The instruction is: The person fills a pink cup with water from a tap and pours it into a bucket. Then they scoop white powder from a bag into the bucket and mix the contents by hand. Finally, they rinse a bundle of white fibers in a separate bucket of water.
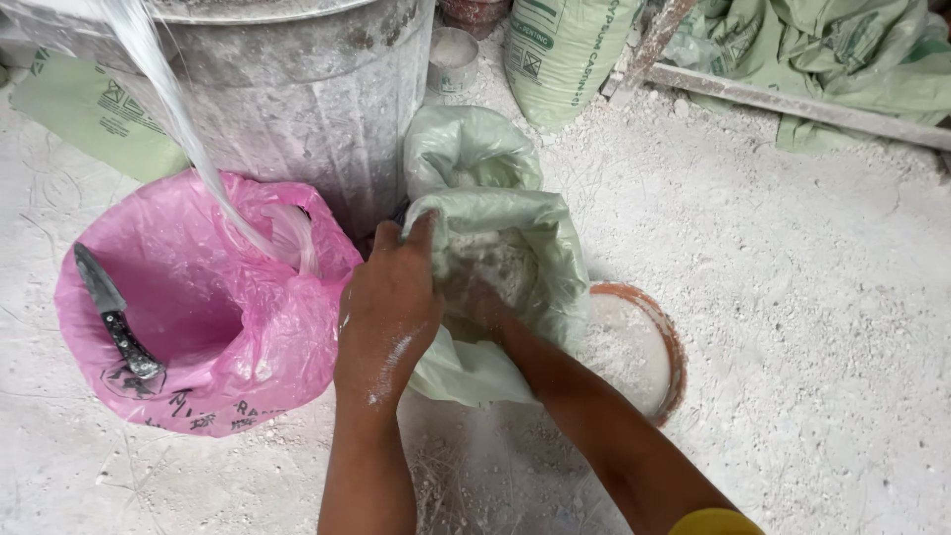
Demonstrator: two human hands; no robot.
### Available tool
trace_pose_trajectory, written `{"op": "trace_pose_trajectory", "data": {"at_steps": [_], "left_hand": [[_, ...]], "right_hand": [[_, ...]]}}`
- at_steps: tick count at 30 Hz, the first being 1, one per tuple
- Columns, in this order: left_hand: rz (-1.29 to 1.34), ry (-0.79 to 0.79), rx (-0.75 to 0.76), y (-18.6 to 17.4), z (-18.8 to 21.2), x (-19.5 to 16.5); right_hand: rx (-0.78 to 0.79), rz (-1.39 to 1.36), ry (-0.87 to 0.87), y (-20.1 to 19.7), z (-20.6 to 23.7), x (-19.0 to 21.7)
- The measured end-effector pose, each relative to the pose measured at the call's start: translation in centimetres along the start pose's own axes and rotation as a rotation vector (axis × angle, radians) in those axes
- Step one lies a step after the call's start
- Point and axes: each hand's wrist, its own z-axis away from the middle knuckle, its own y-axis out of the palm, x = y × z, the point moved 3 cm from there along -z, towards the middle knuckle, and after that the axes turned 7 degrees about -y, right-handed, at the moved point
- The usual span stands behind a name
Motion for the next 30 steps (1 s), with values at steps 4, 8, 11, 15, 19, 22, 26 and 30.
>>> {"op": "trace_pose_trajectory", "data": {"at_steps": [4,8,11,15,19,22,26,30], "left_hand": [[0.005,-0.002,-0.026,-1.0,0.2,-0.3],[0.013,0.022,-0.052,-0.6,-0.1,-0.6],[0.020,0.017,-0.040,0.1,-0.7,-1.1],[0.033,-0.010,-0.017,0.5,-0.9,-1.7],[-0.013,-0.052,-0.021,0.7,-0.5,-2.4],[-0.038,-0.060,-0.054,0.9,-0.5,-3.0],[-0.034,0.005,-0.169,1.1,-0.6,-3.8],[-0.110,-0.004,-0.205,2.1,-0.5,-4.6]], "right_hand": [[0.049,-0.138,-0.094,-0.2,2.1,2.5],[0.124,-0.398,-0.162,-1.8,5.4,2.9],[0.170,-0.617,-0.188,-3.3,8.0,2.6],[0.145,-0.889,-0.165,-4.8,9.9,2.5],[0.069,-1.153,-0.132,-5.4,10.1,2.8],[0.045,-1.319,-0.122,-5.7,10.4,2.8],[0.068,-1.547,-0.156,-7.2,12.3,1.6],[0.102,-1.739,-0.235,-10.6,15.5,-1.8]]}}
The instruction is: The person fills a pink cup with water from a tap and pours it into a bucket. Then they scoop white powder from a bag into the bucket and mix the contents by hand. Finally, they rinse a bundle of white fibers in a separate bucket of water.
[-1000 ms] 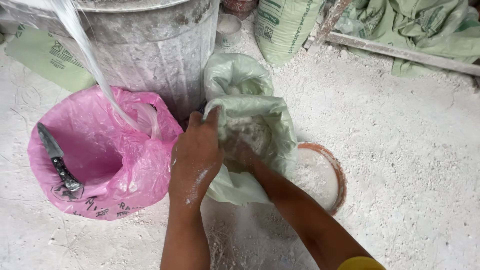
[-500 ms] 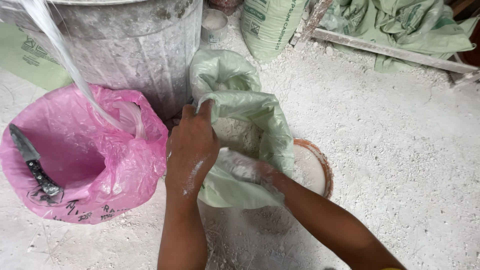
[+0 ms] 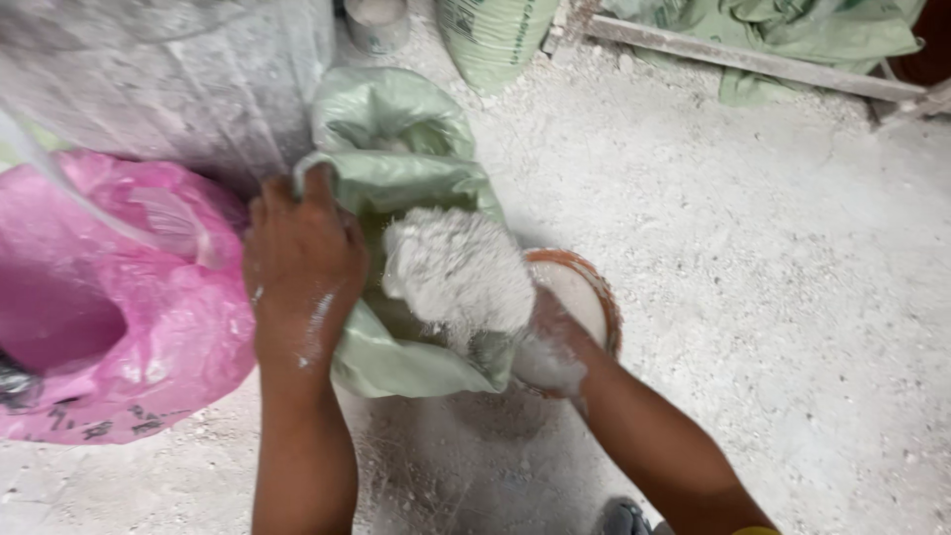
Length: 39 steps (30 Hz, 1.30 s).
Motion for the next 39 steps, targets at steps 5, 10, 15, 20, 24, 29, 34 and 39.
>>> {"op": "trace_pose_trajectory", "data": {"at_steps": [5,10,15,20,24,29,34,39], "left_hand": [[-0.068,0.032,-0.123,1.0,0.4,-0.7],[-0.140,0.050,-0.176,2.0,0.6,-1.2],[-0.155,0.051,-0.165,2.6,1.0,-1.9],[-0.209,0.087,-0.183,2.4,1.4,-2.8],[-0.149,0.026,-0.141,1.3,1.3,-2.9],[-0.111,-0.282,0.109,0.0,0.8,-1.4],[-0.082,-0.137,0.017,-0.9,0.2,-0.7],[-0.074,-0.136,0.081,-0.7,-0.5,0.9]], "right_hand": [[-0.083,0.027,-0.040,-5.4,5.9,5.3],[-0.374,0.220,0.091,-14.0,12.4,3.4],[-0.575,0.114,0.113,-24.8,16.4,-4.7],[-0.702,0.182,0.194,-29.2,18.3,-7.5],[-0.588,0.703,0.466,-24.8,17.1,-1.6],[-0.577,1.380,0.527,-13.3,11.7,8.5],[-0.441,1.369,0.064,-1.0,3.4,7.9],[-0.079,1.621,0.094,0.8,-6.4,-1.3]]}}
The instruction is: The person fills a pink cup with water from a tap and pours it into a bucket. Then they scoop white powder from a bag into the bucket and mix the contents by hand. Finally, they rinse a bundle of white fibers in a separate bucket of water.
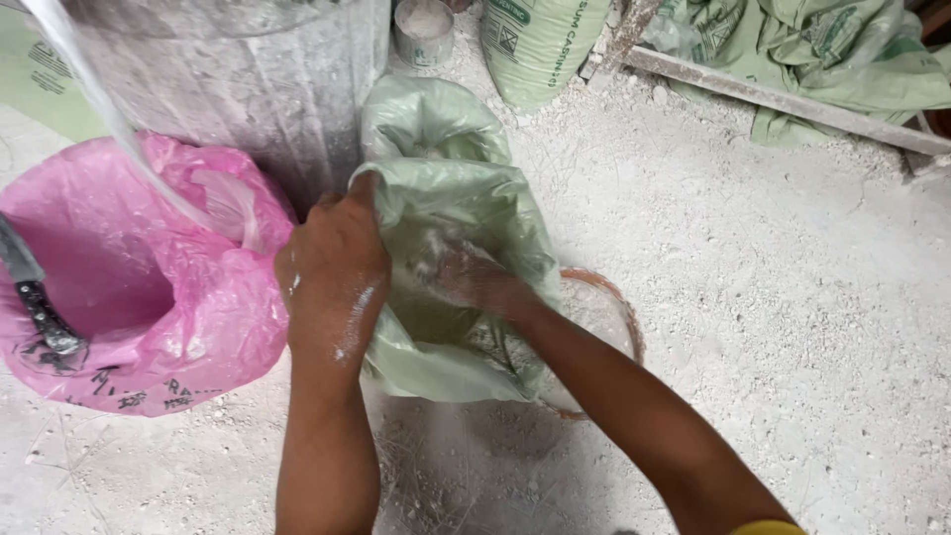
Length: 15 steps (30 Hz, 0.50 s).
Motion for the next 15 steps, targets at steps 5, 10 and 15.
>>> {"op": "trace_pose_trajectory", "data": {"at_steps": [5,10,15], "left_hand": [[0.085,0.009,-0.025,-0.4,-0.6,1.2],[0.153,0.011,-0.043,-0.3,-1.5,2.0],[0.197,0.007,-0.045,0.1,-2.3,3.0]], "right_hand": [[0.085,0.201,0.042,5.8,-3.0,-2.6],[0.193,0.150,-0.023,8.0,-2.8,-0.9],[0.295,-0.050,-0.063,5.7,-2.3,-0.7]]}}
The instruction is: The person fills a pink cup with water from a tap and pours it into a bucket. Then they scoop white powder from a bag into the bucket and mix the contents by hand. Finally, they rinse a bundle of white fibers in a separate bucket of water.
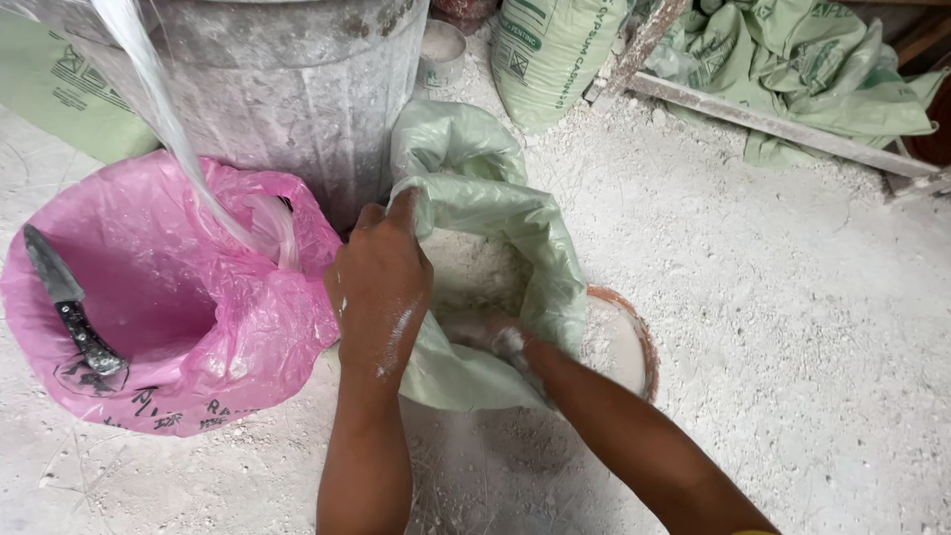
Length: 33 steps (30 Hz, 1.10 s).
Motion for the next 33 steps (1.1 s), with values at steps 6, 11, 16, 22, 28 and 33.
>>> {"op": "trace_pose_trajectory", "data": {"at_steps": [6,11,16,22,28,33], "left_hand": [[0.027,0.044,-0.033,0.0,0.1,0.0],[-0.019,0.029,0.011,0.1,0.8,-0.4],[0.012,0.057,-0.020,0.2,1.0,-1.0],[0.003,0.081,-0.041,0.1,1.7,-2.0],[-0.047,0.065,-0.009,-0.4,2.5,-3.2],[-0.068,0.060,-0.030,0.0,3.2,-3.9]], "right_hand": [[-0.153,0.107,0.119,-1.8,-3.3,-1.3],[-0.103,0.142,0.066,1.2,-3.8,0.5],[-0.029,-0.150,-0.054,0.8,0.6,1.7],[-0.086,-0.487,-0.103,-1.0,3.6,2.5],[-0.234,-0.793,-0.139,-1.8,3.6,3.5],[-0.241,-1.089,-0.203,-3.2,6.4,2.7]]}}
